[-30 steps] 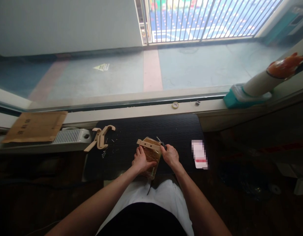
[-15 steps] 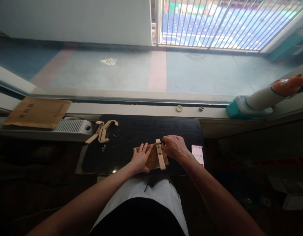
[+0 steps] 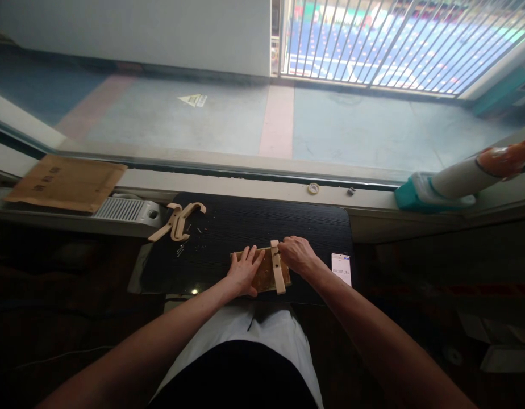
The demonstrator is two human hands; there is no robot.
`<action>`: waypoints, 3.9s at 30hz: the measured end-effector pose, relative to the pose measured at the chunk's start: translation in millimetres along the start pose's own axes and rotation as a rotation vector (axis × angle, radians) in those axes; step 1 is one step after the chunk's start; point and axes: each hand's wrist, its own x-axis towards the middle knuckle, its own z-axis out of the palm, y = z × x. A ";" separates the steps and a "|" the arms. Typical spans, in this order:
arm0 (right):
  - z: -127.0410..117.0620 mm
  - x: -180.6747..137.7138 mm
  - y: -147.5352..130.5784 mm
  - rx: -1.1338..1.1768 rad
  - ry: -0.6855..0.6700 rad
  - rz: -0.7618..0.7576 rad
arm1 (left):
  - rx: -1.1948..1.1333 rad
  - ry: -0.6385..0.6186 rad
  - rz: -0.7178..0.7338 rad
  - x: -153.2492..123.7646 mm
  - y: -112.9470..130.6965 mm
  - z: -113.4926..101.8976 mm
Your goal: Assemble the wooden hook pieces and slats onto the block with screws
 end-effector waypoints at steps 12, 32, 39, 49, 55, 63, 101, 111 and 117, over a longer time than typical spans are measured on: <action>-5.9 16.6 -3.8 -0.144 0.028 -0.303 | -0.020 -0.004 -0.007 1.9 0.9 -0.3; -5.1 25.6 -6.4 -0.180 -0.003 -0.401 | 0.006 -0.039 -0.008 4.6 2.0 -0.2; -3.0 35.8 -21.6 0.011 -0.148 0.070 | 0.007 -0.045 -0.003 3.9 3.6 -2.6; -17.2 30.9 -20.8 -0.101 -0.148 -0.141 | 0.005 -0.015 0.012 1.9 1.6 0.8; 2.4 28.2 -12.8 -0.081 -0.194 0.007 | 0.034 -0.045 0.010 3.1 2.4 -2.9; -19.2 24.0 -12.2 -0.033 -0.217 0.045 | 0.067 -0.023 0.022 1.0 1.7 -0.2; 17.3 -44.3 -11.7 0.362 0.008 0.196 | 0.069 -0.045 0.009 5.4 1.0 2.7; 22.1 -40.3 -14.0 0.417 0.036 0.106 | 0.070 -0.054 0.001 1.1 3.4 -3.8; 23.1 -37.5 -13.1 0.400 0.031 0.087 | 0.080 -0.052 0.005 0.7 3.2 -3.7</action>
